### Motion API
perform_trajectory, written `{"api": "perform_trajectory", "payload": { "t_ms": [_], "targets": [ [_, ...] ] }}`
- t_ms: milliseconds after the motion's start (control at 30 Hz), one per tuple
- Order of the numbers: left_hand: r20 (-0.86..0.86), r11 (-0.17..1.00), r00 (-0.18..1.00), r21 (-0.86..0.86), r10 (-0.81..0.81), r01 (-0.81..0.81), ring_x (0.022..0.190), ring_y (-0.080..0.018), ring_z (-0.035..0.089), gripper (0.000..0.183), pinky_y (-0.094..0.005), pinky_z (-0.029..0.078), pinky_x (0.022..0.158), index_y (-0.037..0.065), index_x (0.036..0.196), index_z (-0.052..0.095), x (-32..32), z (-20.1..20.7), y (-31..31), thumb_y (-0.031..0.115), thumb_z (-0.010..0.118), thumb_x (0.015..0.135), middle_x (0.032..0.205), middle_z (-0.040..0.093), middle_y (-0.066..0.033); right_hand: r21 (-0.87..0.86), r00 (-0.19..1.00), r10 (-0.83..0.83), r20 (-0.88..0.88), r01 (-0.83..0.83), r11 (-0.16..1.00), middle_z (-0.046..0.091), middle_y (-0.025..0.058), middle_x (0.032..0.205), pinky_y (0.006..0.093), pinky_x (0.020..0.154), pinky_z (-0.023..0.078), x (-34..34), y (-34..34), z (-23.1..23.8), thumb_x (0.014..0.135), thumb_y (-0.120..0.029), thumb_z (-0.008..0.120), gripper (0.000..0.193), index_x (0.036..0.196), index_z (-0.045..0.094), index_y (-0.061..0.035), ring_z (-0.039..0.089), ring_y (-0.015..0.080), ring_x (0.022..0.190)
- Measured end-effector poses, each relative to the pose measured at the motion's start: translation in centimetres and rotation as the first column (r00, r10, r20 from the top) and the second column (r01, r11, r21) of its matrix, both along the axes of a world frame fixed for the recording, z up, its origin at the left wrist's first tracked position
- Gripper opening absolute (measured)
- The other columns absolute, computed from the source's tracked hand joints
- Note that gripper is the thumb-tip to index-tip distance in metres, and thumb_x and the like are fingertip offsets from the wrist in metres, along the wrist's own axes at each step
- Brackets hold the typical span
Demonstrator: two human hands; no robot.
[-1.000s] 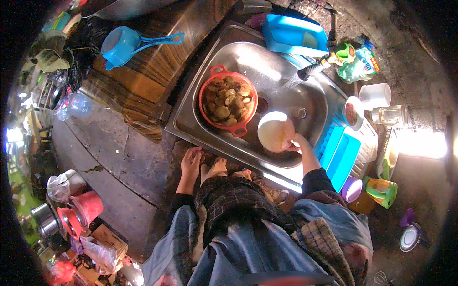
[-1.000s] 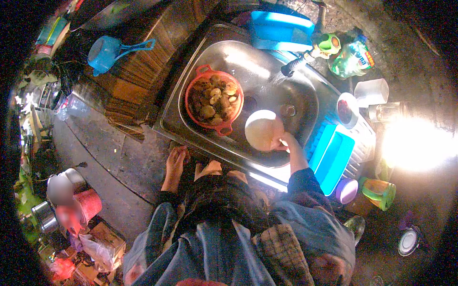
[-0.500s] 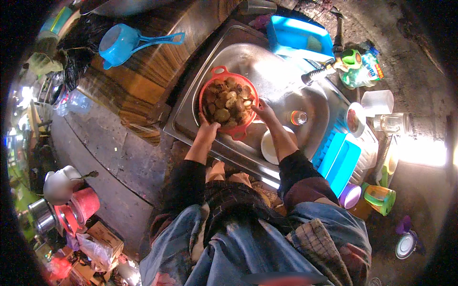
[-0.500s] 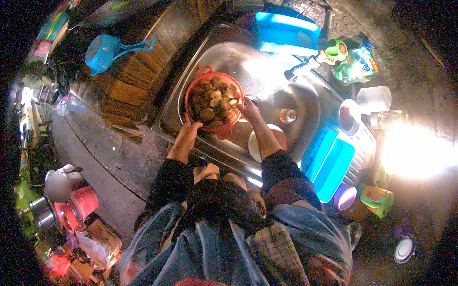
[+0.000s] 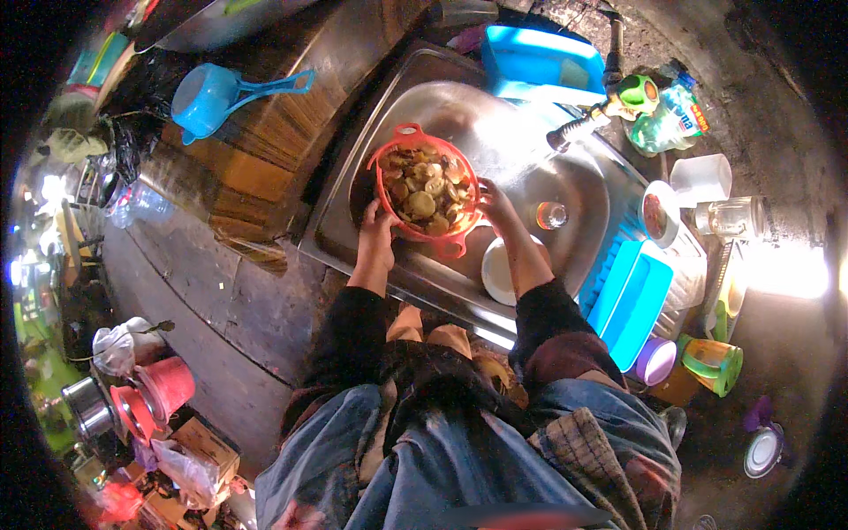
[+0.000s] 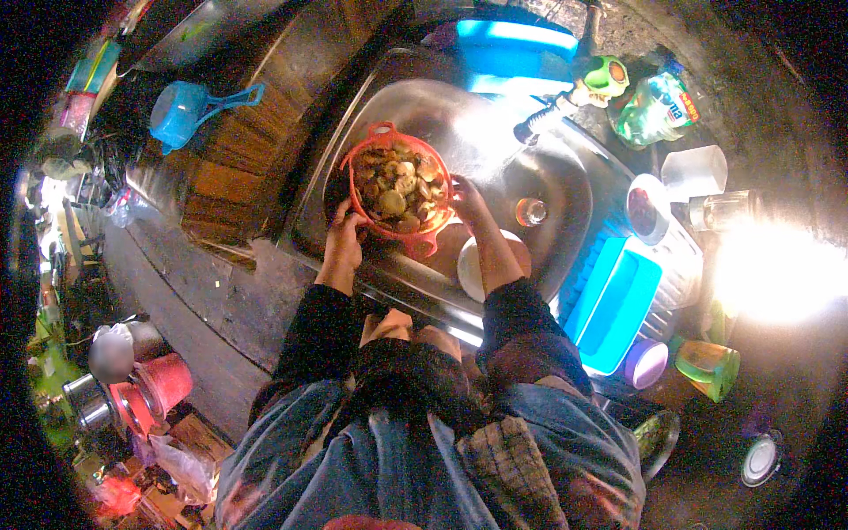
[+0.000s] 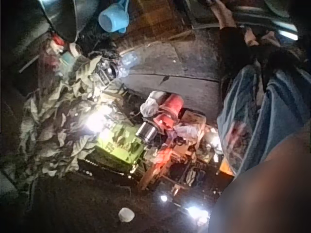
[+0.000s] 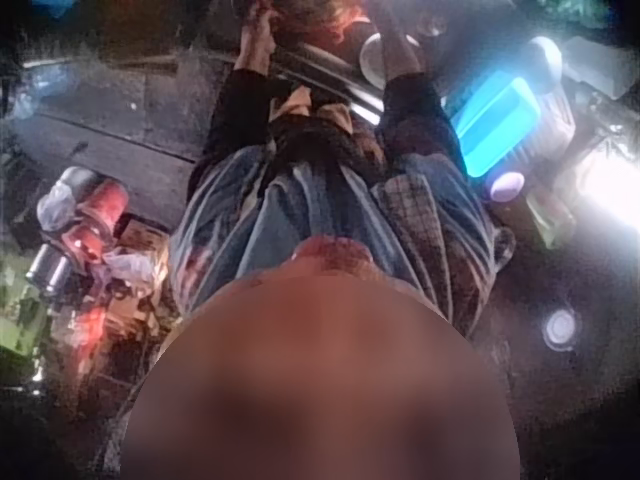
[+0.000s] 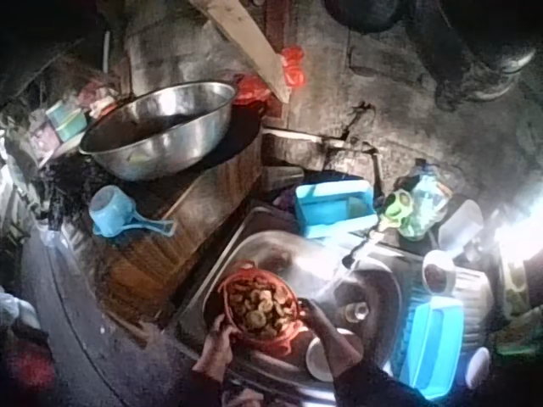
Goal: The person washes sliced potatoes in a sink, then transfers cooked noodles from a wok into a metal tray. They carry the tray to a display counter and arrange it among other prepared dishes.
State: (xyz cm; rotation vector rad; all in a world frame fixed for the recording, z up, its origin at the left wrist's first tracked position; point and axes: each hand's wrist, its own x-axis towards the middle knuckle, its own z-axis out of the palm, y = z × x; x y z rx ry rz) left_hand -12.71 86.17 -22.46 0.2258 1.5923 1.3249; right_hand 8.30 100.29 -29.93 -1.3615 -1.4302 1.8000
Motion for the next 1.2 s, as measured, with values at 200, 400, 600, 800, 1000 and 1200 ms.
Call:
{"api": "perform_trajectory", "payload": {
  "t_ms": [200, 400, 600, 800, 1000, 1200],
  "targets": [
    [0.047, 0.949, 0.985, 0.281, -0.164, 0.144, 0.087, -0.0137, 0.05, 0.055, -0.0243, 0.041, 0.079, 0.005, 0.124, 0.04, 2.4, 1.9, 0.8, 0.006, 0.049, 0.069, 0.101, 0.053, -0.0058, -0.126, 0.97, -0.172, -0.174, 0.151, 0.98, 0.057, 0.0151, 0.101, 0.0337, 0.075, 0.051, 4.6, -1.4, 3.7, 0.073, -0.004, 0.063, 0.061, 0.127, 0.035, -0.0096, 0.06, 0.0234, 0.086],
    [0.392, 0.95, 0.874, 0.235, -0.286, 0.206, 0.079, -0.0177, 0.054, 0.045, -0.0285, 0.049, 0.069, 0.008, 0.115, 0.048, 6.5, -2.1, 6.6, 0.003, 0.042, 0.071, 0.096, 0.053, -0.0079, 0.138, 0.948, -0.318, 0.001, 0.315, 0.939, 0.057, 0.0128, 0.101, 0.0305, 0.068, 0.052, 11.3, -0.1, 4.1, 0.072, -0.004, 0.064, 0.057, 0.123, 0.039, -0.0107, 0.058, 0.0219, 0.091],
    [0.474, 0.961, 0.84, 0.205, -0.265, 0.188, 0.074, -0.0165, 0.053, 0.038, -0.034, 0.049, 0.065, 0.012, 0.112, 0.047, 8.3, -7.0, 10.1, 0.005, 0.046, 0.075, 0.086, 0.052, -0.005, 0.464, 0.891, -0.408, 0.201, 0.28, 0.84, 0.06, 0.0112, 0.099, 0.0346, 0.072, 0.049, 12.5, 0.0, 2.7, 0.077, -0.012, 0.059, 0.04, 0.115, 0.049, -0.0109, 0.059, 0.0222, 0.09],
    [0.418, 0.972, 0.883, 0.182, -0.212, 0.147, 0.089, -0.0212, 0.052, 0.038, -0.0392, 0.046, 0.077, 0.011, 0.117, 0.042, 8.5, -10.0, 10.1, 0.01, 0.048, 0.079, 0.099, 0.052, -0.0075, 0.411, 0.648, -0.298, 0.7, -0.025, 0.911, 0.06, 0.0186, 0.099, 0.0374, 0.08, 0.045, 12.7, 1.9, 4.4, 0.08, -0.026, 0.053, 0.033, 0.109, 0.056, -0.0099, 0.057, 0.0316, 0.095],
    [-0.393, 0.866, 0.915, 0.422, -0.09, 0.266, 0.099, -0.0227, 0.05, 0.045, -0.0351, 0.043, 0.086, 0.007, 0.121, 0.039, 9.5, -8.6, 11.7, 0.005, 0.047, 0.077, 0.107, 0.05, -0.0109, 0.182, 0.892, -0.124, 0.435, 0.048, 0.982, 0.059, 0.0109, 0.098, 0.0258, 0.07, 0.048, 14.8, 2.1, 6.4, 0.084, -0.021, 0.052, 0.035, 0.116, 0.051, -0.007, 0.058, 0.0157, 0.085],
    [-0.171, 0.648, 0.912, 0.655, -0.373, 0.388, 0.093, -0.0183, 0.055, 0.032, -0.0277, 0.044, 0.082, -0.001, 0.11, 0.047, 15.6, -4.5, 17.8, 0.002, 0.048, 0.079, 0.1, 0.054, -0.0098, 0.088, 0.944, -0.329, -0.002, 0.328, 0.94, 0.054, 0.009, 0.109, 0.0262, 0.071, 0.049, 16.2, 0.0, 11.7, 0.083, -0.017, 0.056, 0.041, 0.121, 0.046, -0.0043, 0.057, 0.0158, 0.087]
  ]
}}
